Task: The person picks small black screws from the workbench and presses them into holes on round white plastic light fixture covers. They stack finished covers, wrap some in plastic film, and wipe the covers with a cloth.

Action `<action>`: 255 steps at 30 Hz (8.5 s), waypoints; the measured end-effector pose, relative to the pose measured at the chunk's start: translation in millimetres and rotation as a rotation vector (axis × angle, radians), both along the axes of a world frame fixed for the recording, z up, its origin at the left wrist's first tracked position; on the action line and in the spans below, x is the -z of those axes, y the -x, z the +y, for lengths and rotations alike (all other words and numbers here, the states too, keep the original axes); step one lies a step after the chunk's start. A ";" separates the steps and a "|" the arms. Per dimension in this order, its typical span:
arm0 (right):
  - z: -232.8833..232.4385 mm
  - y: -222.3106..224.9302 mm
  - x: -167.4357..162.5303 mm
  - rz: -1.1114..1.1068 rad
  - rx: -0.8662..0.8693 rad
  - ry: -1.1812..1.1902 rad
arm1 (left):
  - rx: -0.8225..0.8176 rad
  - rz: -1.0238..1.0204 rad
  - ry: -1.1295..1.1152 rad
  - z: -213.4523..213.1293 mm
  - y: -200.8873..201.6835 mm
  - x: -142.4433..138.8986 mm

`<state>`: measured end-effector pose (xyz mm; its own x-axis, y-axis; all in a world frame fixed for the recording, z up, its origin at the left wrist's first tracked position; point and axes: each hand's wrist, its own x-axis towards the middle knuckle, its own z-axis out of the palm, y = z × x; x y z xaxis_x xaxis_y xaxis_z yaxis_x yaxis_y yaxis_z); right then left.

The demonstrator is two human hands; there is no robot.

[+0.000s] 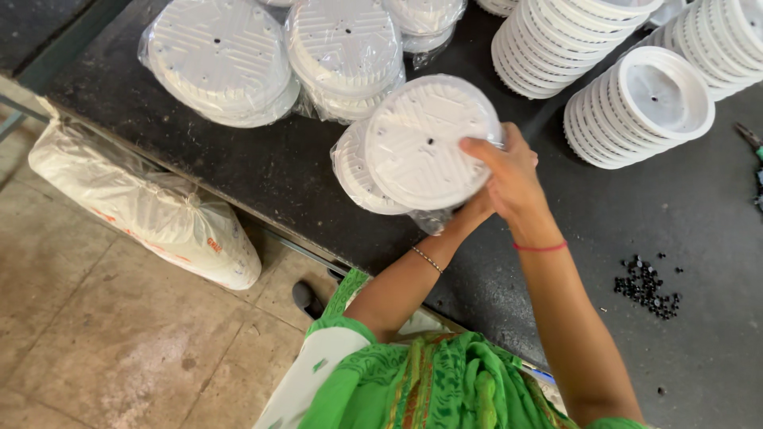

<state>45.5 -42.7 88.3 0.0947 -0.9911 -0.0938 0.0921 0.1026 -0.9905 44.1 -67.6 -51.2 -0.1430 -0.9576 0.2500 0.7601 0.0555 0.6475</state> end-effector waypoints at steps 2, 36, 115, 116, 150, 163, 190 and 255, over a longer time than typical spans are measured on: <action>18.5 17.3 -11.3 -0.129 0.020 0.006 | 0.079 0.051 -0.045 4.8 -4.4 4.3; 238.5 155.1 -42.9 0.390 0.216 0.273 | -0.031 -0.942 0.421 191.8 -24.8 -154.7; 300.9 178.4 -44.6 0.587 0.592 0.393 | -0.186 -0.936 0.361 192.1 12.9 -164.7; 297.3 174.7 -43.5 0.624 0.534 0.395 | -0.193 -0.946 0.399 194.0 16.9 -163.2; 281.4 234.7 121.1 0.255 0.474 -0.047 | -0.344 -1.426 0.144 150.9 -35.4 -52.5; 284.0 253.6 110.0 0.114 0.591 -0.170 | -0.012 -0.010 -0.200 146.8 -72.0 -69.0; 360.2 130.3 25.1 0.794 0.159 0.145 | 0.591 -0.825 0.019 263.6 -2.4 -19.9; 315.6 340.7 276.8 1.077 0.270 -0.540 | -0.759 -1.158 -0.213 131.5 -193.2 -8.1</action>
<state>-295.2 272.9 -188.6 -0.4862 -0.7767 -0.4004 -0.6625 0.6264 -0.4107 237.3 63.9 -43.1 0.3978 -0.8976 0.1898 -0.3757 0.0294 0.9263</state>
